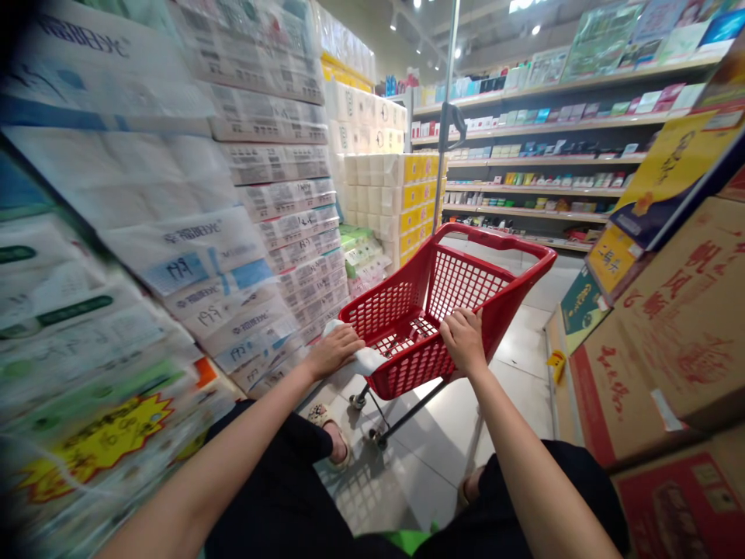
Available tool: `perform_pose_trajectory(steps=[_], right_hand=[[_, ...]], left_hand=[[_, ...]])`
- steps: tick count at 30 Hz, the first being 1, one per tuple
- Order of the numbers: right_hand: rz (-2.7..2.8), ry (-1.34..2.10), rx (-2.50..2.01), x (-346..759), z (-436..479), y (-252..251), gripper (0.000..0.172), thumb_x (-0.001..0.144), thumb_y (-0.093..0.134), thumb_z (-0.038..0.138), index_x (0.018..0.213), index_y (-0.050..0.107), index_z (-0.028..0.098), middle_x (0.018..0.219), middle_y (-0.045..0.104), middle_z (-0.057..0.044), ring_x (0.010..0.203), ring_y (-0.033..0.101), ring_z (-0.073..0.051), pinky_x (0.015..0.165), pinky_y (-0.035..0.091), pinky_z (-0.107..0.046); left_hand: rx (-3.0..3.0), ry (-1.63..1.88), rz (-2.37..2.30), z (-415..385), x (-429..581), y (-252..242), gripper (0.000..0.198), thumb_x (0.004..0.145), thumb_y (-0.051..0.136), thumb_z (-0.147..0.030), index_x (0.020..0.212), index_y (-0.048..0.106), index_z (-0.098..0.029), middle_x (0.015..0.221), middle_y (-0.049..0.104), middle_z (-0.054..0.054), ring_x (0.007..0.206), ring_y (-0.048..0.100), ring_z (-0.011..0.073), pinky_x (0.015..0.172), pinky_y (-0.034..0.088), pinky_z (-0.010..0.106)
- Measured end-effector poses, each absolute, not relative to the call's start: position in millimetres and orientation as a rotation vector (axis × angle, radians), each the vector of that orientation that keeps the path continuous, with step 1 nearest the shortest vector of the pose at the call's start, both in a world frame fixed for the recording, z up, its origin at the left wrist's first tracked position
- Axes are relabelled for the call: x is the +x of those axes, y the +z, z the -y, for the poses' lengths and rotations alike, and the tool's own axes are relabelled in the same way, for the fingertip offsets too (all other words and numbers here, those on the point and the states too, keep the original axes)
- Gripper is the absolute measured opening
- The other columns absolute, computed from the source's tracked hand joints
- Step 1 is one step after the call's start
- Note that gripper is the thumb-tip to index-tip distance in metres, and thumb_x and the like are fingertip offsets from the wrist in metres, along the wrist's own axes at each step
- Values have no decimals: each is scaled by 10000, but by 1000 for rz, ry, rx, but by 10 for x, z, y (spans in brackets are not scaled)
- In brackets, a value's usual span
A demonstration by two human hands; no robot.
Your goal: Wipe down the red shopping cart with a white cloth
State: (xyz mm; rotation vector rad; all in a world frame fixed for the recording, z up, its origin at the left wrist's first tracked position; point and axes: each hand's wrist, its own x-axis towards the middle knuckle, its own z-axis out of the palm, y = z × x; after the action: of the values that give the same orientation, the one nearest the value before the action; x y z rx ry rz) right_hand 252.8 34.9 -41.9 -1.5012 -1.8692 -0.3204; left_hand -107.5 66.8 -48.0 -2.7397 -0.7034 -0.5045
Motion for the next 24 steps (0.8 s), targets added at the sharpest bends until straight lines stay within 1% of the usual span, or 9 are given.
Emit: perform_pose_trajectory(steps=[3,5,8,11,14,16,18,21,24], right_hand=[[1922,-312,-1588,2638,-404,-391,339,945,301,357,813,592,245,957,634,-34,1198,425,-231,1141,93,-491],[1927,-286,-1659,2729,-445,-377,357,933,283,331,865,622,243,1069,624,-41,1271,374,-237,1138,133,-491],[1873,-240,-1785,2820,-488,-381,381,907,294,300,959,666,239,1269,549,-43,1366,264,-243,1128,205,-470],[1805,-203,-1859,2827,-474,-404,388,896,349,351,1117,650,245,1400,457,-58,1408,190,-266,1125,213,-491],[1784,-196,-1890,2815,-390,-424,443,912,344,441,1224,593,249,1423,446,-78,1412,201,-281,1113,222,-523],[1804,-246,-1910,2836,-300,-433,446,928,315,435,1256,564,261,1418,464,-69,1401,245,-272,1109,232,-528],[1889,-336,-1889,2882,-199,-438,421,937,306,357,1270,547,266,1419,475,-58,1398,264,-265,1113,230,-530],[2068,-445,-1808,2955,-84,-435,426,919,315,242,1286,531,230,1450,448,-73,1422,220,-272,1124,213,-532],[2160,-429,-1777,2985,-68,-419,458,919,302,233,1344,472,223,1502,375,-68,1439,181,-258,1134,208,-521]], left_hand=[[-2691,-507,708,-582,-908,-523,238,949,474,-373,1079,589,-211,1012,603,45,1015,504,199,1048,326,425],[-2676,-519,696,-477,-733,-523,273,955,447,-419,1043,595,-208,973,608,45,949,515,195,998,349,414],[-2664,-542,697,-264,-392,-509,356,959,384,-496,955,595,-209,907,606,47,860,526,195,883,383,394],[-2639,-595,736,-20,38,-511,387,964,344,-512,916,580,-209,879,601,56,821,538,203,783,388,376],[-2634,-650,756,189,491,-533,392,960,351,-512,901,570,-193,847,599,74,775,550,214,720,393,379],[-2639,-686,782,282,738,-546,374,971,346,-477,896,564,-183,817,595,77,753,562,216,674,395,365],[-2654,-710,781,340,893,-547,372,982,327,-458,916,561,-176,810,595,74,744,576,212,636,395,347],[-2700,-696,696,378,917,-515,397,991,295,-469,1029,554,-170,841,608,69,753,594,198,610,400,321],[-2728,-631,596,370,725,-456,403,1001,275,-453,1131,533,-172,859,622,64,771,604,187,621,409,308]])
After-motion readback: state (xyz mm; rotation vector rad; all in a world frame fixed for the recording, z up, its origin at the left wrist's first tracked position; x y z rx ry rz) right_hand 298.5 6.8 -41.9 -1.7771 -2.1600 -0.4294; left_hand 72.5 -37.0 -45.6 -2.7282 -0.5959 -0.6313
